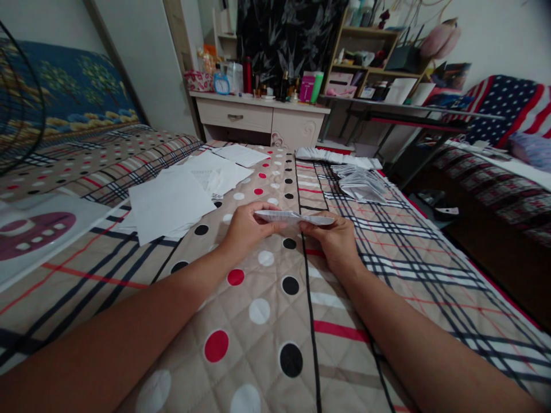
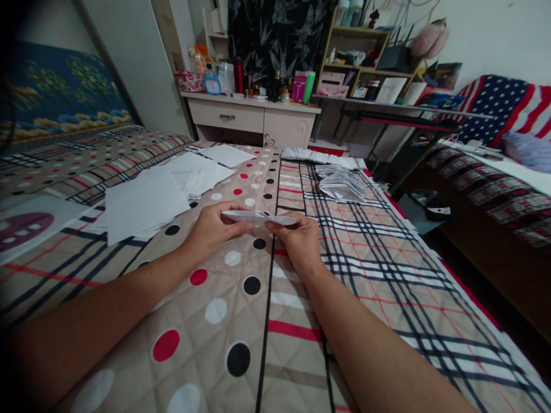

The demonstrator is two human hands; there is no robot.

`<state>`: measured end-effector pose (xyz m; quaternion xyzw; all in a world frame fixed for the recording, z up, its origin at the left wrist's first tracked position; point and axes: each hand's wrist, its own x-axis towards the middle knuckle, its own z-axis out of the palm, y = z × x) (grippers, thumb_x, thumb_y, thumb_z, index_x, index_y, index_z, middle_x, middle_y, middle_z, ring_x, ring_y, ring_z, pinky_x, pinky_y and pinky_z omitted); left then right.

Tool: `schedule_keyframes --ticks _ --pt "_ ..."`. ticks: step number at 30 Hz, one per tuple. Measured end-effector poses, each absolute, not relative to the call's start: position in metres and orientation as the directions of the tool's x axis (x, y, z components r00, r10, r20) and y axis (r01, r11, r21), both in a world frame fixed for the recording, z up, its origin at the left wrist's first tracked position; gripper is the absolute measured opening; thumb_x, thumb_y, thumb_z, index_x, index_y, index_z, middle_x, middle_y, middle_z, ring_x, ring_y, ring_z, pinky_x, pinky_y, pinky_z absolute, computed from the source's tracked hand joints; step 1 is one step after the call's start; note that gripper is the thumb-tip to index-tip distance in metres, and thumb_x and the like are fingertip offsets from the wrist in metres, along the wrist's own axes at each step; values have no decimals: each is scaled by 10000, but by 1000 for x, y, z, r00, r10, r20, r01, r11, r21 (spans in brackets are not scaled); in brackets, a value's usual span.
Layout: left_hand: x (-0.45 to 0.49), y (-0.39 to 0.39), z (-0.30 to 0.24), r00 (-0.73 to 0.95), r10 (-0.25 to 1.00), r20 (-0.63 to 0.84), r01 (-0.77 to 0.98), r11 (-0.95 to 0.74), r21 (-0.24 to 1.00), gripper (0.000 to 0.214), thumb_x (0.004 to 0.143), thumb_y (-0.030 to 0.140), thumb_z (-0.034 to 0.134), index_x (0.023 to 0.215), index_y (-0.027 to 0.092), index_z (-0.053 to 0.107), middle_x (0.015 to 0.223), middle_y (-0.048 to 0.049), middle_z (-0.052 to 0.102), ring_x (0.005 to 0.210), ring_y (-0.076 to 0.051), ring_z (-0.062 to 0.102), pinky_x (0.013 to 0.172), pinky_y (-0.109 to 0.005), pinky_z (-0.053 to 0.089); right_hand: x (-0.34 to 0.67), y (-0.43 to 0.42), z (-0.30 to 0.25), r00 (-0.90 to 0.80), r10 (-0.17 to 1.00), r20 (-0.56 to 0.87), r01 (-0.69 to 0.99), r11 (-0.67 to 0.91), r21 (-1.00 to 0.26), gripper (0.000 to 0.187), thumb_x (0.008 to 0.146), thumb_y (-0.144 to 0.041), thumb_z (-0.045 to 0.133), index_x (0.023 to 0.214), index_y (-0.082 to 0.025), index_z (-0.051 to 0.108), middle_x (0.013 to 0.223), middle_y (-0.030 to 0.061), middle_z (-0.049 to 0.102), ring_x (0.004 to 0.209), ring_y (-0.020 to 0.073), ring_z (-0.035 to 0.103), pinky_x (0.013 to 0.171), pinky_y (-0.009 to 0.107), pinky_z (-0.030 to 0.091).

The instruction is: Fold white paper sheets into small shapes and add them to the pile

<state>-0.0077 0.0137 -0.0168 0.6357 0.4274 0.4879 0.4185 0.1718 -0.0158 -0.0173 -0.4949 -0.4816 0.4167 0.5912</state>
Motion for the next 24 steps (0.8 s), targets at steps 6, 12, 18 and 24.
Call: schedule_keyframes --ticks 6,12,18,24 --pt "-8 18 -24 131 970 206 9 -209 978 398 562 310 857 883 127 709 756 -30 719 646 -137 643 568 -217 494 170 -15 -18 156 972 174 -23 180 -983 269 555 -289 830 618 -174 595 593 -31 590 540 105 493 517 237 400" --pt "-5 15 -23 126 972 201 6 -203 979 327 532 246 858 802 134 710 690 -11 701 606 -135 627 549 -221 473 169 -16 -13 68 983 171 60 167 -984 242 577 -281 819 651 -165 620 585 -27 591 532 100 477 511 234 368" --pt "3 10 -19 171 981 90 -236 -48 970 390 530 197 854 880 132 694 801 -28 738 706 -150 679 692 -263 534 168 -20 -11 105 964 245 45 241 -969 194 604 -267 808 629 -171 642 636 0 647 586 129 547 561 255 422" --pt "6 8 -19 203 978 54 -349 21 937 311 599 178 815 882 111 705 858 -64 759 769 -165 712 824 -314 544 168 -19 -15 136 964 227 17 227 -974 179 625 -273 807 649 -164 668 615 -3 642 559 116 532 546 247 413"
